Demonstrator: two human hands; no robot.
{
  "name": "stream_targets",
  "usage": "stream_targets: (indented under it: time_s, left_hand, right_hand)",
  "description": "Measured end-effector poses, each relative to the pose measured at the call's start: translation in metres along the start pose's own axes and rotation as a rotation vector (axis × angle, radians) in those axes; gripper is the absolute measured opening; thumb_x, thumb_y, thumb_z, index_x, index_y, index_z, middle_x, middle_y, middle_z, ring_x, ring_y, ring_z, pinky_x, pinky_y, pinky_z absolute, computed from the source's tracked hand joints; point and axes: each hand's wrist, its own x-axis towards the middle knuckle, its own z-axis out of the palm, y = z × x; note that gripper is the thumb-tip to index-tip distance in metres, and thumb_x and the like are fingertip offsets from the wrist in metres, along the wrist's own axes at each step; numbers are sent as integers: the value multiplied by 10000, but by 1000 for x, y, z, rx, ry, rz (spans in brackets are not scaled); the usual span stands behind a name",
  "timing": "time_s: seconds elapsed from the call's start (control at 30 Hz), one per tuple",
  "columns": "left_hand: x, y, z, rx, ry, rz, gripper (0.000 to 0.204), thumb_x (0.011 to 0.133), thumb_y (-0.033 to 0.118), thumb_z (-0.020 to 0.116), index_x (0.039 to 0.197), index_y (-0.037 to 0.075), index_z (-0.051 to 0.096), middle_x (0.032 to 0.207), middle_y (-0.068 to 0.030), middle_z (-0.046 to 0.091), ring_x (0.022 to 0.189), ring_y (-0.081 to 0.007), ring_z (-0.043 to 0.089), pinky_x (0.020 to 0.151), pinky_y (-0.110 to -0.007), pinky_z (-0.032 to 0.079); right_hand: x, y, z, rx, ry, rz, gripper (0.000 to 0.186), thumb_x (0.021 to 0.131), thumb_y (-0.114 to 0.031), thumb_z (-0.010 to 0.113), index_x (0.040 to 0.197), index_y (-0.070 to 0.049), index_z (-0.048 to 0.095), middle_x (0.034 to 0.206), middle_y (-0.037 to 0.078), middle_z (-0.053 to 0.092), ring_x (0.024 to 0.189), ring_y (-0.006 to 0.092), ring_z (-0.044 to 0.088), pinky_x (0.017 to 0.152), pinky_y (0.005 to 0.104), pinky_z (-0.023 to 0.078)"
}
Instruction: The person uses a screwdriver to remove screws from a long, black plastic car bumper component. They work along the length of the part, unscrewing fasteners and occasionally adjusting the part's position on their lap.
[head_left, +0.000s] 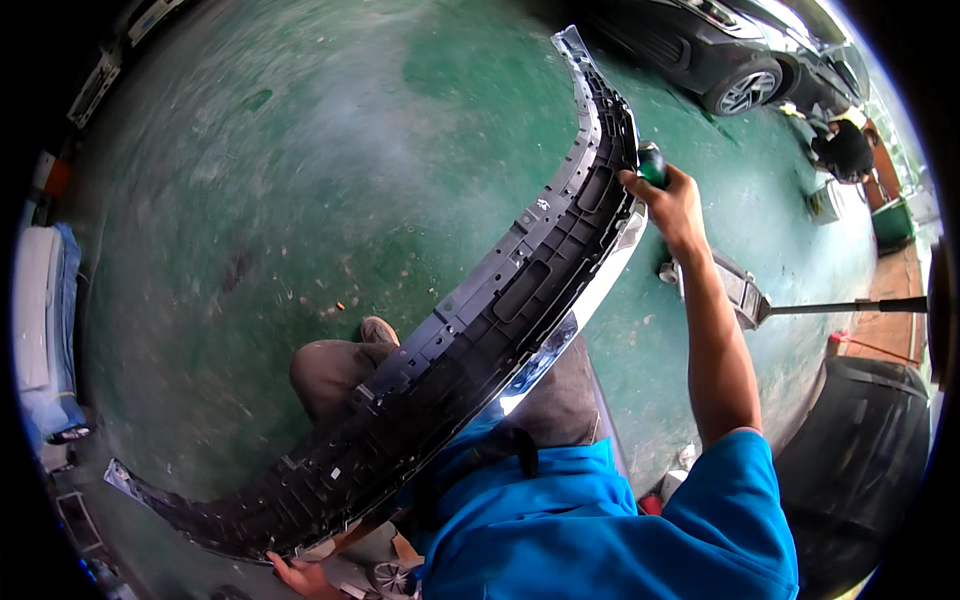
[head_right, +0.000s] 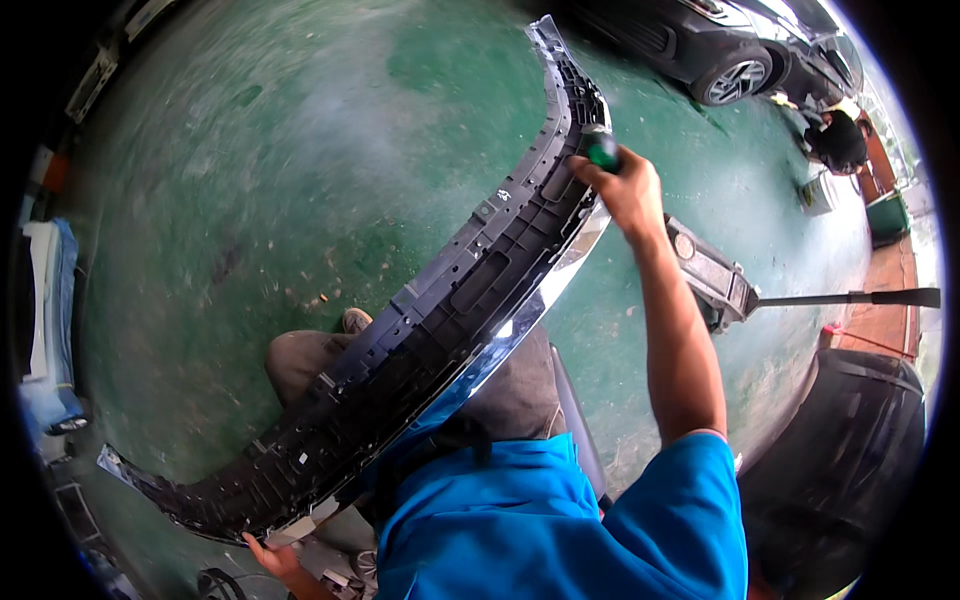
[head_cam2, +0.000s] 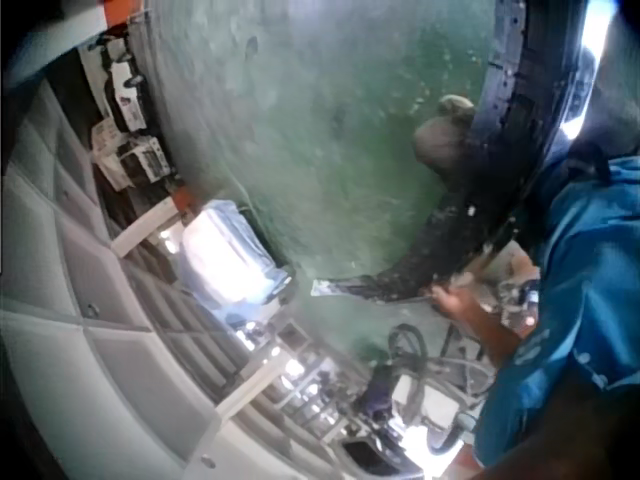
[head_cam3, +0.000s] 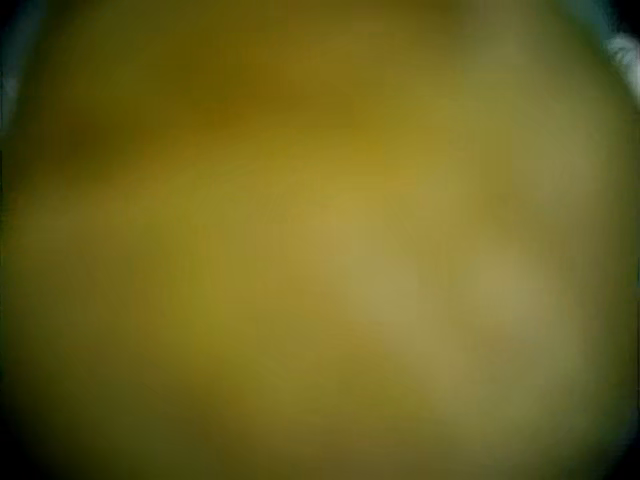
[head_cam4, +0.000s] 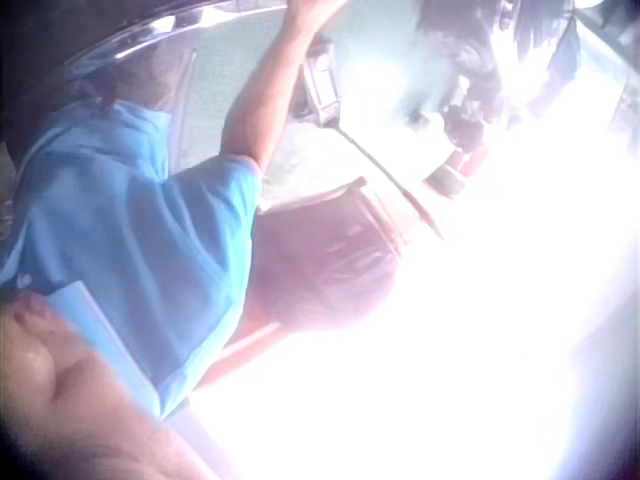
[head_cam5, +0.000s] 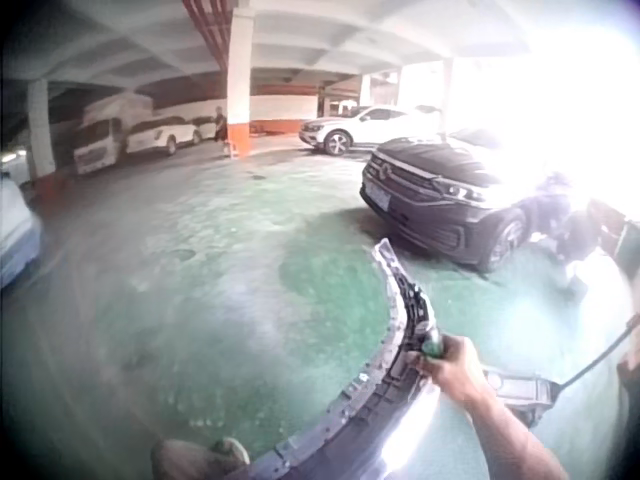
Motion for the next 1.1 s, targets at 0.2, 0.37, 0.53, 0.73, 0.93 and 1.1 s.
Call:
stream_targets:
  time_s: [0.2, 0.37, 0.53, 0.73, 0.93, 1.1]
  left_hand:
    - [22, 16, 22, 162, 188, 43, 597, 1040, 269, 607, 1528, -17, 416, 1539, -187, 469, 1361, -302, 482, 1202, -473, 333]
    - [45, 44, 46, 173, 384, 122, 603, 1019, 260, 631, 1509, -29, 432, 1495, -207, 504, 1325, -300, 519, 1158, -480, 380]
    - [49, 109, 51, 157, 556, 268, 604, 997, 236, 657, 1488, -45, 446, 1449, -235, 536, 1290, -297, 552, 1106, -476, 437]
    - [75, 69, 170, 246, 428, 155, 609, 993, 235, 661, 1489, -45, 444, 1450, -235, 536, 1292, -298, 552, 1106, -476, 436]
    - [92, -7, 283, 272, 208, 20, 614, 990, 234, 665, 1490, -44, 442, 1452, -234, 536, 1293, -299, 551, 1106, -476, 436]
    - [95, -53, 351, 298, 46, -73, 618, 987, 234, 668, 1491, -44, 440, 1453, -233, 536, 1294, -300, 551, 1106, -476, 435]
  right_hand:
    - [51, 172, 7, 65, -83, 491, 623, 824, -613, 757, 863, 7, 715, 721, 92, 689, 610, 174, 625, 566, 323, 480]
    - [40, 213, 10, 498, -250, 476, 404, 866, -449, 794, 799, -75, 658, 676, 35, 637, 517, 119, 532, 473, 277, 384]
    - [31, 239, 39, 712, -240, 530, 302, 834, -327, 846, 838, -94, 654, 707, 0, 597, 557, 112, 532, 498, 271, 391]
    - [7, 260, 59, 1011, -205, 523, 240, 851, -253, 848, 911, -104, 670, 774, -14, 659, 605, 116, 608, 516, 267, 439]
    - [-6, 267, 60, 1216, -198, 468, 215, 832, -179, 841, 884, -95, 650, 743, 5, 641, 574, 131, 599, 516, 269, 461]
    - [-13, 262, 57, 1276, -164, 429, 202, 806, -150, 845, 835, -109, 649, 740, -7, 628, 598, 121, 591, 538, 277, 456]
